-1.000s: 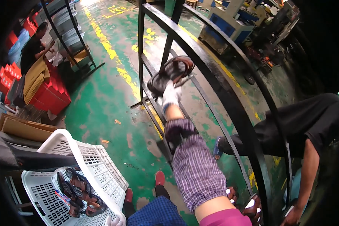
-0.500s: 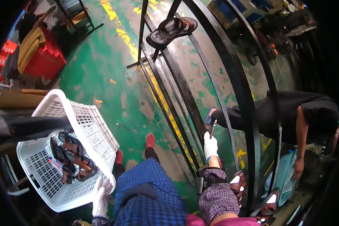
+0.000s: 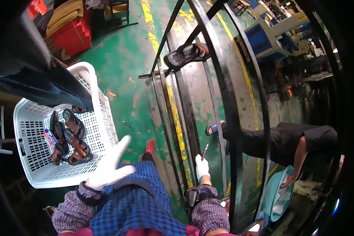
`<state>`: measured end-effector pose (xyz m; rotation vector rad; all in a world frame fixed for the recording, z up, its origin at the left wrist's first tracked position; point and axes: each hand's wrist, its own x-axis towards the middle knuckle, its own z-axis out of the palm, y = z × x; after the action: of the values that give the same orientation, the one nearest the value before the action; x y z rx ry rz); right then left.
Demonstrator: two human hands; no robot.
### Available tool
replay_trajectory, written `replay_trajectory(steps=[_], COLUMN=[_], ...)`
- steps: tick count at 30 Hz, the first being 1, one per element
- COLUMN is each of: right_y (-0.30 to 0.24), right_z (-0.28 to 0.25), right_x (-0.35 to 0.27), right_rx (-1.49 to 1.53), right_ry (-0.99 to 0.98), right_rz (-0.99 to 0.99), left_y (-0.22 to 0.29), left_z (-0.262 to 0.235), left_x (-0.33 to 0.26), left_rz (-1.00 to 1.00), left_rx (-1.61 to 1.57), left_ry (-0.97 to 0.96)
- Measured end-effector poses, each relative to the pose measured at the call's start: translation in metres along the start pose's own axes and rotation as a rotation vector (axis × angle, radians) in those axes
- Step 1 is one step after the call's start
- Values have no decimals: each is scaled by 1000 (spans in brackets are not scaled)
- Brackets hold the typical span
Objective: Trimming excess material and inspecting sandals in a factory environment.
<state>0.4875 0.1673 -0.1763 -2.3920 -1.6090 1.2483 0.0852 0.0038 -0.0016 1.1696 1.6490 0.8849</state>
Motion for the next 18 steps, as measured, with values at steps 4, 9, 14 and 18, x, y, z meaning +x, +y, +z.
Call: replay_trajectory(steps=[4,9,14,18], right_y=[64,67,114,121], right_z=[39,78,90,91], right_x=[-17,-55,-111,-129], right_rx=[106,75,82,73], right_ry=[-114,-97,-39,-42], right_rz=[54,6,30,56], left_y=[82,106,77,65], left_z=[18,67,71,79], left_x=[68,71,29,4], left_rz=[638,877,914,972], left_rx=[193,297,194,115], left_ry=[-59,271,206,161])
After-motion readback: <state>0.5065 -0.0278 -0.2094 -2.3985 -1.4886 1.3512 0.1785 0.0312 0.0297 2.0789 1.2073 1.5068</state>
